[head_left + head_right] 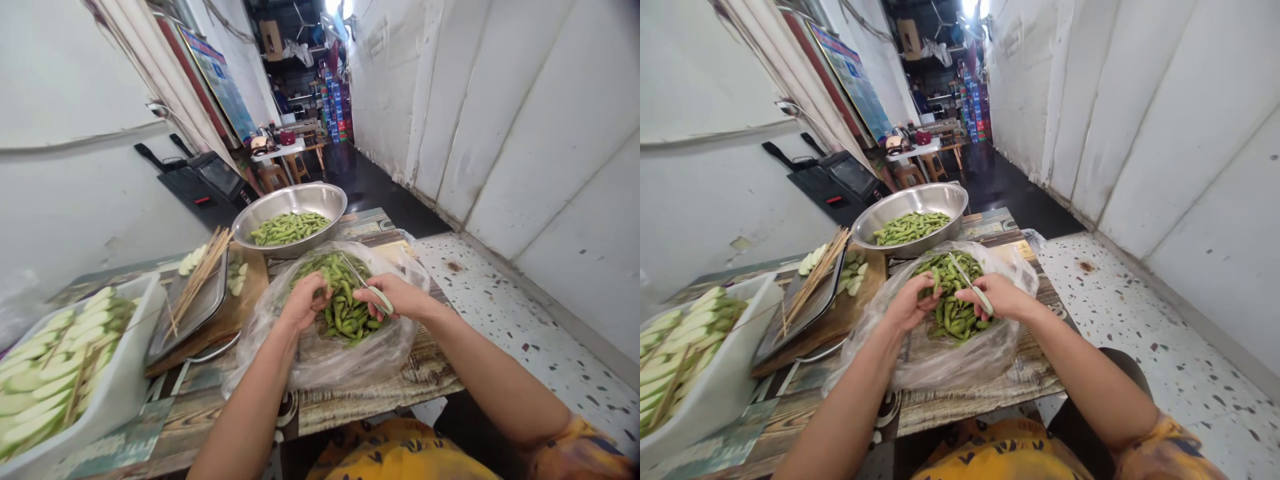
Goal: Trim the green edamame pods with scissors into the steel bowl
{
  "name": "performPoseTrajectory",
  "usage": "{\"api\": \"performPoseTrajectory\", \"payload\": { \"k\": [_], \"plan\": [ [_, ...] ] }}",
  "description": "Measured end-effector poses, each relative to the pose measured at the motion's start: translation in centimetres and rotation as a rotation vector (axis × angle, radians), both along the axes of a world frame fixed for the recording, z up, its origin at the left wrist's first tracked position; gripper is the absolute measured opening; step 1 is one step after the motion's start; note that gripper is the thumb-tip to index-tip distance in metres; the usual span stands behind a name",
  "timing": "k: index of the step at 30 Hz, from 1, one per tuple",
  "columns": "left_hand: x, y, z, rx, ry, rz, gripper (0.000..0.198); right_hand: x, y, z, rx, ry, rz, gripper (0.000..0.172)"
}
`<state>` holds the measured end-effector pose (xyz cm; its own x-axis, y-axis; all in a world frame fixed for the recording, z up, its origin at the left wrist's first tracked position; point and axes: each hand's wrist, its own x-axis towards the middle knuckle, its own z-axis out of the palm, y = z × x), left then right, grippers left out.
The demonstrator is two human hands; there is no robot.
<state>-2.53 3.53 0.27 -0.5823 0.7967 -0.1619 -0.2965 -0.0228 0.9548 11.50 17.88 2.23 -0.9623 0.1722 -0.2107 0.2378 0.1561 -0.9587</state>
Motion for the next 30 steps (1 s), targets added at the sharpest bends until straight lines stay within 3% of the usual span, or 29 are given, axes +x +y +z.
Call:
{"api": "performPoseTrajectory", "payload": {
  "k": [4, 13, 25, 30],
  "plan": [
    [0.0, -0.7, 0.2, 0.033, -0.005, -0.021, 0.013, 0.2, -0.4, 0.2, 0.082, -0.050, 0.090, 0.045],
    [0.1, -1.2, 0.2, -0.130, 0.041, -0.087, 0.027, 0.0, -0.5, -0.6, 0.118, -0.061, 0.198, 0.044],
    [0.2, -1.3, 0.5, -0.185, 0.026, -0.118, 0.029, 0.1, -0.9, -1.4, 0.171, -0.035, 0.137, 0.048],
    [0.1, -1.3, 0.0, -0.193, -0.003, -0.070, 0.030, 0.0, -1.0, -1.5, 0.135, -0.015, 0.085, 0.045]
  ]
}}
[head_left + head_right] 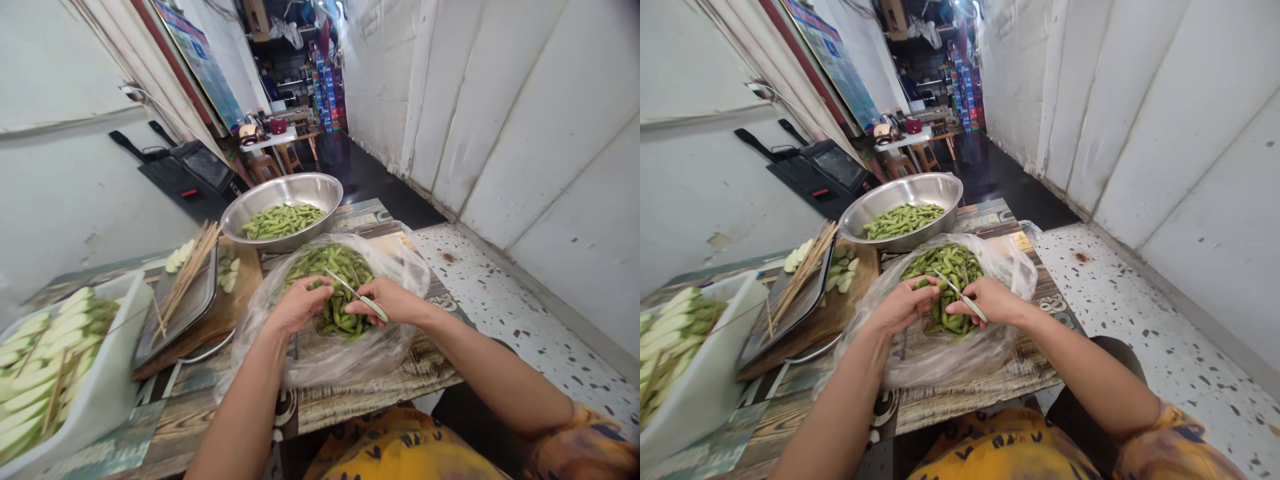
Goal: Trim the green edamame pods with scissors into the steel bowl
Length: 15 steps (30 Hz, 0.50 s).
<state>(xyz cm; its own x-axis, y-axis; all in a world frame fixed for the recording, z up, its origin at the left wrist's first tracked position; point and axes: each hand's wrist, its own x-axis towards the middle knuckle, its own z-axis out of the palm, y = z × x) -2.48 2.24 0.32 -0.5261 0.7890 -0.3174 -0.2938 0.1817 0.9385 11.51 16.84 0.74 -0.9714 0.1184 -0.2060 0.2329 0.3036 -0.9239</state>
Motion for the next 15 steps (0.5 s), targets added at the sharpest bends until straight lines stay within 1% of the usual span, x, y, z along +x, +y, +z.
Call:
{"api": "performPoseTrajectory", "payload": {
  "k": [4, 7, 9, 13, 15],
  "plan": [
    [-0.2, 0.2, -0.3, 0.033, -0.038, 0.076, 0.035, 0.0, -0.2, 0.8, -0.133, -0.012, -0.032, 0.044],
    [-0.4, 0.3, -0.3, 0.126, -0.129, 0.106, 0.029, 0.1, -0.4, 1.4, -0.221, -0.017, -0.008, 0.046],
    [-0.5, 0.3, -0.2, 0.169, -0.170, 0.104, 0.025, 0.1, -0.5, 1.4, -0.238, -0.023, 0.001, 0.047],
    [-0.6, 0.3, -0.2, 0.191, -0.169, 0.079, 0.021, 0.0, -0.6, 0.9, -0.233, -0.040, 0.004, 0.048],
    [-0.4, 0.5, -0.3, 0.231, -0.174, 0.104, 0.023, -0.1, -0.7, 0.5, -0.213, -0.061, -0.004, 0.048]
  ]
}}
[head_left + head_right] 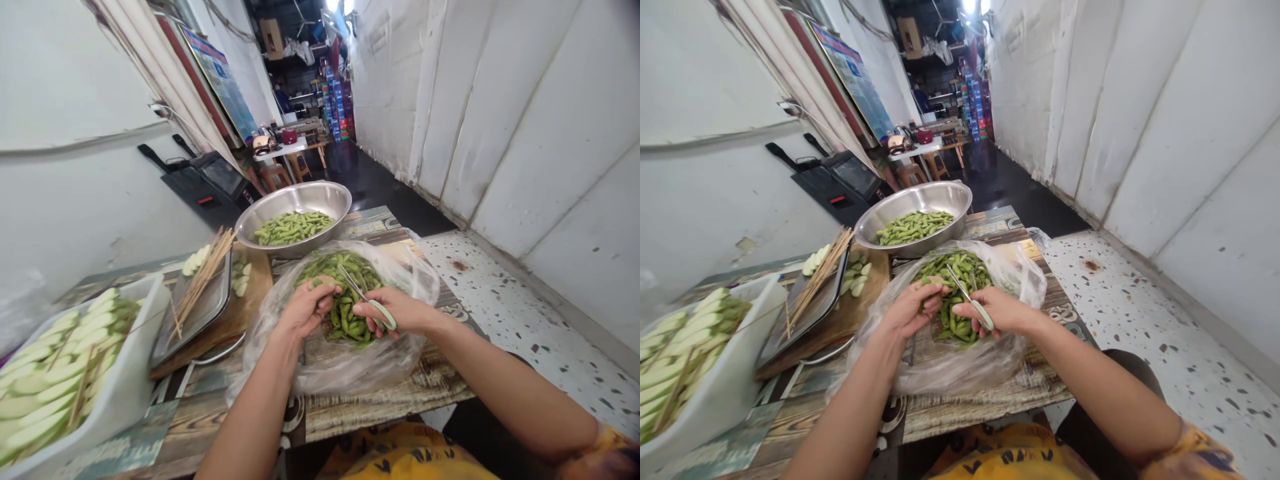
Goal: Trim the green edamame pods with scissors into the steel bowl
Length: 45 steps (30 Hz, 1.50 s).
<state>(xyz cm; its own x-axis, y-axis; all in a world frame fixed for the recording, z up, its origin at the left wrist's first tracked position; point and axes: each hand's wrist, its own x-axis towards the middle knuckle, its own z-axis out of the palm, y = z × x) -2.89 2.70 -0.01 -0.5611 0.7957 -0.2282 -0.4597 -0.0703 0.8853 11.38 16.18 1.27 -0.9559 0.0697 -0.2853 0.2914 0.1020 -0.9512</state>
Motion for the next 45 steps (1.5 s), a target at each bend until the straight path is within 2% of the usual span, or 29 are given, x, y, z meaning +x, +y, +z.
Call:
{"api": "performPoseTrajectory", "payload": {
  "k": [5, 12, 17, 21, 23, 26, 29, 32, 35, 38, 41, 45],
  "plan": [
    [1.0, 0.4, -0.4, 0.080, 0.032, 0.108, 0.030, 0.1, -0.3, 0.0, 0.038, -0.004, -0.003, 0.048],
    [2.0, 0.7, -0.8, -0.007, 0.107, 0.113, 0.033, 0.1, -0.2, 0.2, 0.078, -0.002, -0.024, 0.046],
    [1.4, 0.7, -0.2, 0.026, 0.060, 0.126, 0.025, 0.1, 0.3, 0.0, 0.118, 0.042, -0.093, 0.045],
    [0.5, 0.4, 0.5, 0.077, -0.091, 0.165, 0.019, 0.1, 0.9, 1.0, 0.084, 0.045, -0.175, 0.042],
    [0.2, 0.0, 0.8, 0.055, -0.066, 0.152, 0.018, 0.1, 1.1, 1.4, 0.070, 0.056, -0.203, 0.041],
    [0.1, -0.8, 1.4, -0.184, 0.185, -0.006, 0.021, 0.1, 1.2, 1.4, 0.065, 0.062, -0.207, 0.042],
    [0.3, -1.4, 1.7, -0.470, 0.636, -0.194, 0.023, -0.1, 1.2, 0.8, 0.063, 0.056, -0.189, 0.043],
    [0.7, -1.5, 1.4, -0.576, 0.977, -0.263, 0.024, -0.2, 1.2, 0.3, 0.067, 0.049, -0.173, 0.043],
    [0.9, -1.2, 0.9, -0.607, 1.084, -0.267, 0.017, -0.2, 1.2, 0.2, 0.082, 0.060, -0.149, 0.043],
    [0.9, -1.1, 0.8, -0.568, 1.060, -0.268, 0.012, 0.0, 1.2, 0.4, 0.091, 0.052, -0.108, 0.043],
    [0.7, -1.2, 1.3, -0.500, 0.961, -0.212, 0.020, 0.2, 1.2, 0.7, 0.105, 0.030, -0.070, 0.043],
    [0.5, -1.4, 2.0, -0.448, 0.635, -0.102, 0.032, 0.3, 0.9, 1.1, 0.121, 0.010, -0.027, 0.045]
  ]
}}
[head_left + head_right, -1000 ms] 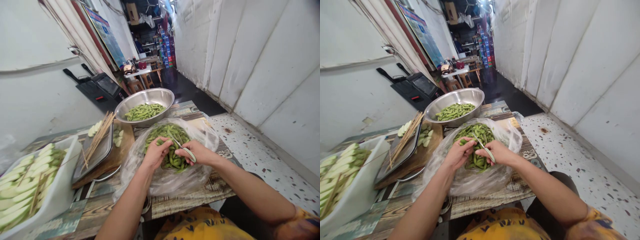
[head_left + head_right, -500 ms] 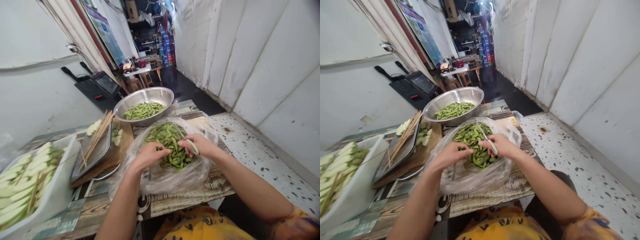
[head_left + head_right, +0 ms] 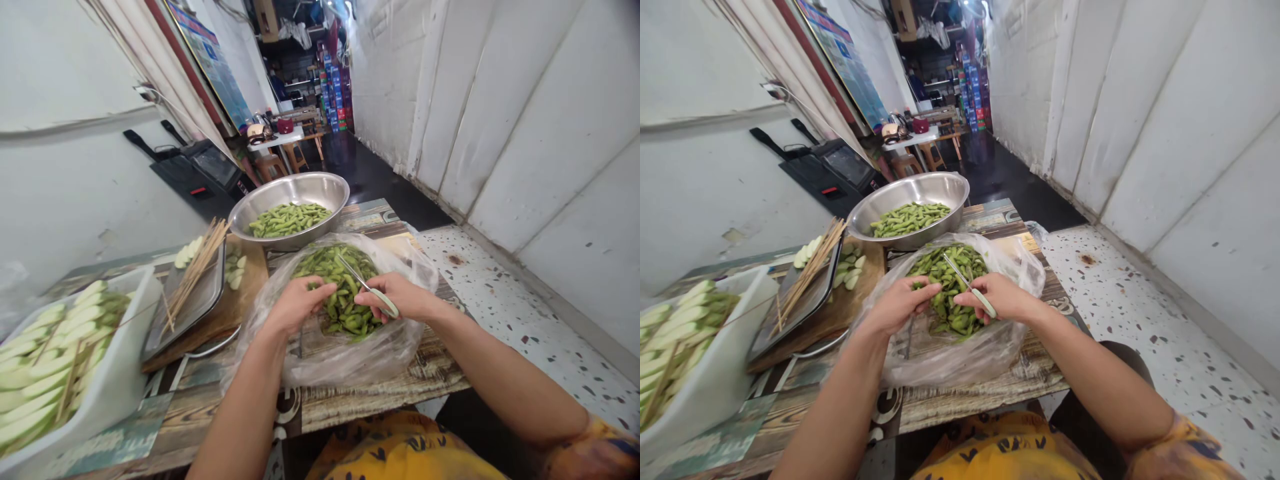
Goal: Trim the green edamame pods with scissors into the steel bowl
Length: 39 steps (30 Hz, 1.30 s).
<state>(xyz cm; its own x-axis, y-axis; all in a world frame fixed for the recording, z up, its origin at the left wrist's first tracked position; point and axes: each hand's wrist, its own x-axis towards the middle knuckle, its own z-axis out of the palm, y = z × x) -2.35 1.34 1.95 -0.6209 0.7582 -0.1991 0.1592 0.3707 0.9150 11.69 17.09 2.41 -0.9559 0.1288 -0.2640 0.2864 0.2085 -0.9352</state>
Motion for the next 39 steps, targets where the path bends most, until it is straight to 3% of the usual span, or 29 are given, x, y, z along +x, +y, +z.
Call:
{"api": "performPoseTrajectory", "payload": {
  "k": [6, 13, 19, 25, 34, 39],
  "plan": [
    [0.22, 0.33, -0.30, 0.147, -0.249, 0.033, 0.033, 0.11, -0.35, -0.10, 0.001, 0.005, 0.073, 0.045],
    [0.53, 0.57, -0.54, 0.203, -0.283, 0.149, 0.037, 0.23, -0.23, -0.57, 0.035, 0.015, 0.133, 0.043],
    [0.70, 0.77, -0.80, 0.267, -0.342, 0.112, 0.037, 0.24, 0.07, -0.67, 0.022, 0.035, 0.193, 0.042],
    [0.06, 0.37, -0.68, 0.227, -0.401, -0.002, 0.034, 0.11, -0.08, -0.45, 0.035, 0.029, 0.077, 0.044],
    [0.47, 0.52, -0.92, 0.235, -0.371, 0.028, 0.029, 0.19, -0.10, -0.51, 0.104, 0.031, 0.125, 0.039],
    [0.36, 0.39, -0.83, 0.229, -0.391, 0.014, 0.029, 0.20, -0.24, -0.47, 0.088, 0.029, 0.052, 0.043]
  ]
}}
